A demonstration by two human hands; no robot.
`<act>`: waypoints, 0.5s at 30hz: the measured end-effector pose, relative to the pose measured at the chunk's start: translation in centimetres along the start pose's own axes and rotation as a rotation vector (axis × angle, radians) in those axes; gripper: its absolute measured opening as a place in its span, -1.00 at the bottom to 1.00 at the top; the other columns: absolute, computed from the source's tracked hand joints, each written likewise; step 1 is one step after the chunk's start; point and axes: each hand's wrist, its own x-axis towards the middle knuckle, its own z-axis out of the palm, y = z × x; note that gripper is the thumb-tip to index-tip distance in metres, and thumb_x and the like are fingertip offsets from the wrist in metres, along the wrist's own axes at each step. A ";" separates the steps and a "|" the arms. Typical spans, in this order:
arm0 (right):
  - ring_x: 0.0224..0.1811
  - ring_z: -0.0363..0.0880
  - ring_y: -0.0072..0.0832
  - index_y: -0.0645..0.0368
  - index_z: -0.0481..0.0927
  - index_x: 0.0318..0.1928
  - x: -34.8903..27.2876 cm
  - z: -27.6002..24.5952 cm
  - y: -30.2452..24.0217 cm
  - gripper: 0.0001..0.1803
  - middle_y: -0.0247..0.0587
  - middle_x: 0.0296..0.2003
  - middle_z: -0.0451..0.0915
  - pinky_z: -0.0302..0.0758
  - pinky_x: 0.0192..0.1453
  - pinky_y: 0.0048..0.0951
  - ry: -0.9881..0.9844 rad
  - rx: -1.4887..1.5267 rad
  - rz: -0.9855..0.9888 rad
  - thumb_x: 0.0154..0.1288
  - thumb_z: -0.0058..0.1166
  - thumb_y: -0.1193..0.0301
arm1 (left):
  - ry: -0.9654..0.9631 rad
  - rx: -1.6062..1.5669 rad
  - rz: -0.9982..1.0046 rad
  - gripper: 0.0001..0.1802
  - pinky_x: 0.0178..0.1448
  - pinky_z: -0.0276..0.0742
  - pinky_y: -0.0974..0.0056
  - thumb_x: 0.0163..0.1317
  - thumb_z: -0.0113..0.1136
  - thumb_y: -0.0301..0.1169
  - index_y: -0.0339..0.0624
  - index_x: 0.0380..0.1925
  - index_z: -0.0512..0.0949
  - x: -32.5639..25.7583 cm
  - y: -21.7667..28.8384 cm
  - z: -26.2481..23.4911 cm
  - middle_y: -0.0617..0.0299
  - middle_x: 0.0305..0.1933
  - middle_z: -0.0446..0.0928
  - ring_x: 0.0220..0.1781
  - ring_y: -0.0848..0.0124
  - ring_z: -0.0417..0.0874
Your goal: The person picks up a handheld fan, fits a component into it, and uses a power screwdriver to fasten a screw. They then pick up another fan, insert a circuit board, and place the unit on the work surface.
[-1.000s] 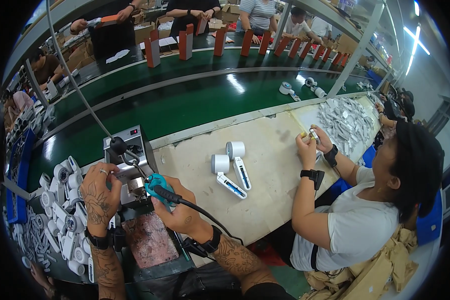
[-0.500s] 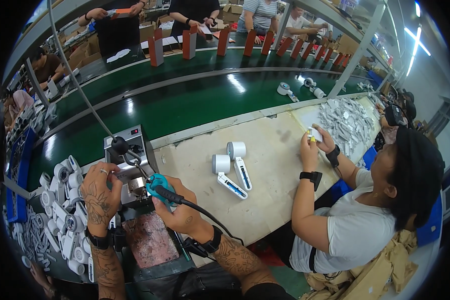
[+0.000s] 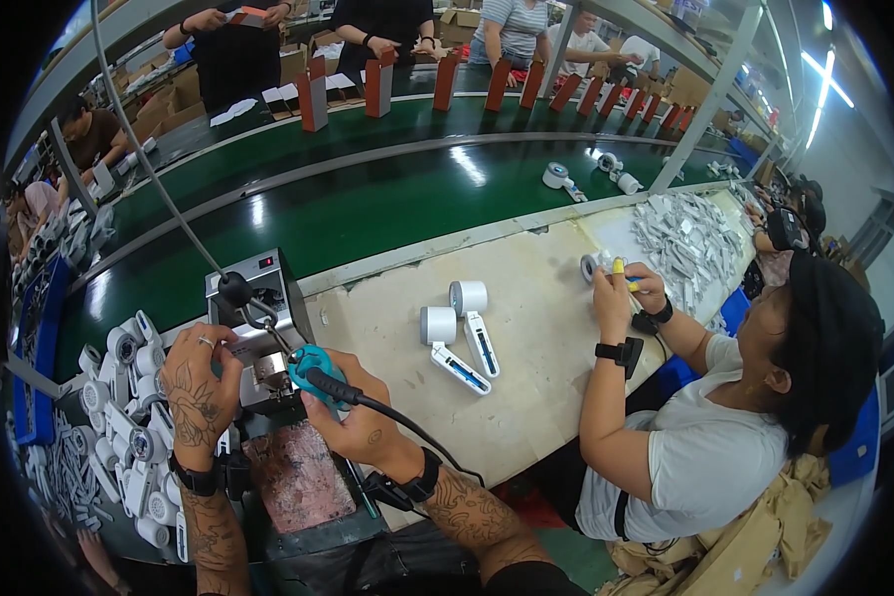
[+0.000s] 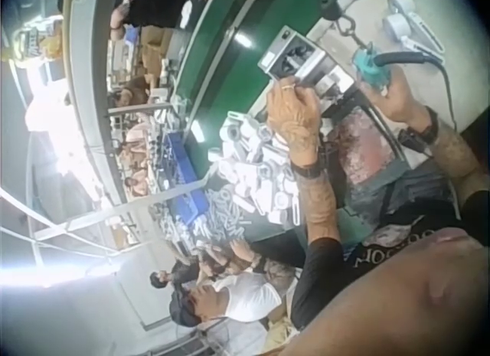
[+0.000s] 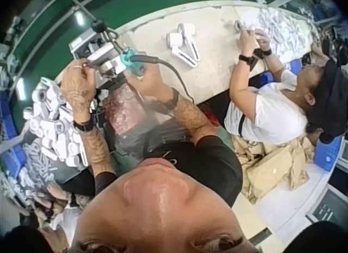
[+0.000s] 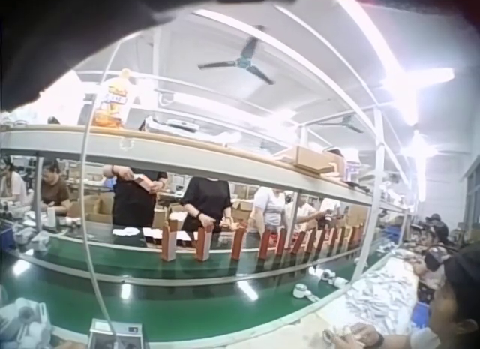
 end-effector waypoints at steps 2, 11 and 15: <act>-0.22 0.57 -0.61 0.36 0.44 0.13 0.0 0.0 -0.1 -0.60 -0.29 -0.26 0.60 0.52 -0.03 -0.50 -0.002 -0.002 0.000 0.33 0.17 0.53 | -0.005 -0.003 -0.003 -0.81 -0.25 0.42 0.08 -0.01 0.16 -0.60 -0.19 -0.33 0.56 0.1 0.0 0.0 0.13 -0.45 0.46 -0.33 0.15 0.56; -0.22 0.57 -0.60 0.35 0.45 0.13 0.1 0.0 -0.3 -0.60 -0.30 -0.25 0.61 0.51 -0.05 -0.51 0.006 -0.013 -0.001 0.32 0.19 0.52 | -0.003 0.002 -0.003 -0.81 -0.24 0.42 0.08 0.00 0.16 -0.60 -0.19 -0.33 0.56 0.0 0.1 0.0 0.14 -0.44 0.47 -0.32 0.15 0.56; -0.22 0.57 -0.61 0.34 0.45 0.13 0.0 0.0 -0.3 -0.60 -0.30 -0.25 0.61 0.51 -0.06 -0.51 0.003 -0.005 0.002 0.32 0.19 0.52 | -0.027 0.001 -0.019 -0.81 -0.24 0.42 0.07 0.00 0.15 -0.60 -0.19 -0.32 0.56 0.0 0.2 -0.1 0.14 -0.44 0.47 -0.32 0.15 0.56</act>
